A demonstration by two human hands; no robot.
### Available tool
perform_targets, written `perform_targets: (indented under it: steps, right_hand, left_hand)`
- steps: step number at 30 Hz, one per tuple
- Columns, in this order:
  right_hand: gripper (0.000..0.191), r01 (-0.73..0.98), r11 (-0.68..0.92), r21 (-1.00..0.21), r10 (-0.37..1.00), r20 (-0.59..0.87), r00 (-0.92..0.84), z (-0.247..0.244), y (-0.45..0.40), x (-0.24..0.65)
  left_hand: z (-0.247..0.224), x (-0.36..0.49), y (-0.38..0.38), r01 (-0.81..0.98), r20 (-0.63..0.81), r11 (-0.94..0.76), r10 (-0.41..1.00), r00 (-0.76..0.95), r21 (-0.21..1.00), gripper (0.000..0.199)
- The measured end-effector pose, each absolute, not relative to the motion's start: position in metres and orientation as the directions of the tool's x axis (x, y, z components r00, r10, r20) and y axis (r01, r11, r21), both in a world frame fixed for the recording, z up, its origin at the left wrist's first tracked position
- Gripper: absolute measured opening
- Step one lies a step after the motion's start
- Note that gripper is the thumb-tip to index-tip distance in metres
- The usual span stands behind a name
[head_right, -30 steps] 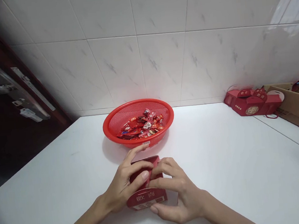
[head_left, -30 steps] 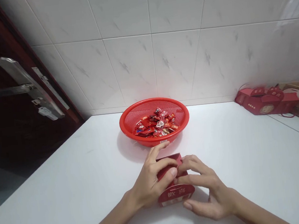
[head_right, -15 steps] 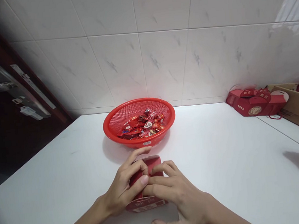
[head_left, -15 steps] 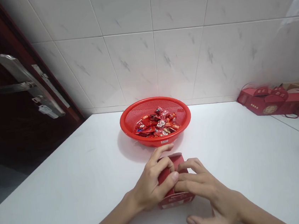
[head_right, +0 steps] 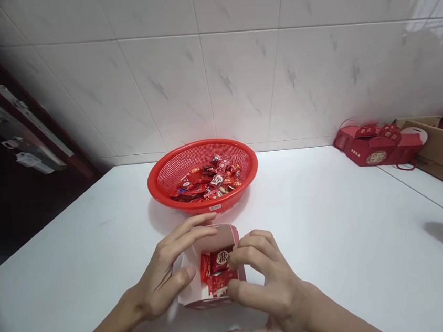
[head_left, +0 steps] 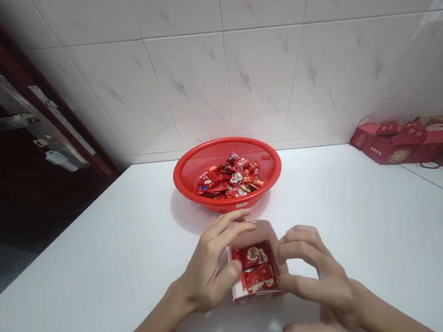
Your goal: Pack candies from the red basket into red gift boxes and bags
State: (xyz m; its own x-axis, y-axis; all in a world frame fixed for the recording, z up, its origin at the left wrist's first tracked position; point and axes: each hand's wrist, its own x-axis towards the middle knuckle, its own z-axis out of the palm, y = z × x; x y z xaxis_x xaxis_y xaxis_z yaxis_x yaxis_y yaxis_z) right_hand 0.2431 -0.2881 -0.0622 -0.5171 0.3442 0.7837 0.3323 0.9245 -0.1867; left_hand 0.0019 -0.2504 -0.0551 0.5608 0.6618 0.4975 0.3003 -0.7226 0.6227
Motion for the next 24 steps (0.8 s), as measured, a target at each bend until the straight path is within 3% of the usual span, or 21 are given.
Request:
perform_targets:
  steps: [5,8,11,14,19,24]
  right_hand:
    - [0.014,0.398,0.912,-0.101,0.302,0.821,-0.484,-0.061,-0.295,0.245]
    - [0.015,0.433,0.901,-0.009,0.271,0.791,-0.548,-0.072,-0.305,0.245]
    - [0.011,0.456,0.89,-0.003,0.281,0.792,-0.543,-0.085,-0.315,0.244]
    - [0.009,0.467,0.883,-0.039,0.305,0.805,-0.509,-0.088,-0.318,0.245]
    - [0.019,0.438,0.898,0.042,0.262,0.749,-0.608,-0.073,-0.308,0.251]
    - [0.021,0.449,0.893,0.014,0.264,0.793,-0.549,-0.072,-0.307,0.25]
  left_hand:
    - [-0.051,-0.003,-0.25,0.226,0.582,-0.825,0.534,0.613,0.518,0.067]
    - [-0.051,0.001,-0.255,0.183,0.668,-0.883,0.45,0.592,0.433,0.072]
    - [-0.052,0.003,-0.259,0.177,0.704,-0.904,0.416,0.575,0.389,0.075]
    - [-0.051,0.003,-0.261,0.181,0.707,-0.909,0.407,0.579,0.376,0.076]
    - [-0.043,0.001,-0.262,0.228,0.643,-0.882,0.46,0.612,0.413,0.075]
    - [-0.042,0.002,-0.262,0.225,0.648,-0.884,0.456,0.609,0.41,0.076]
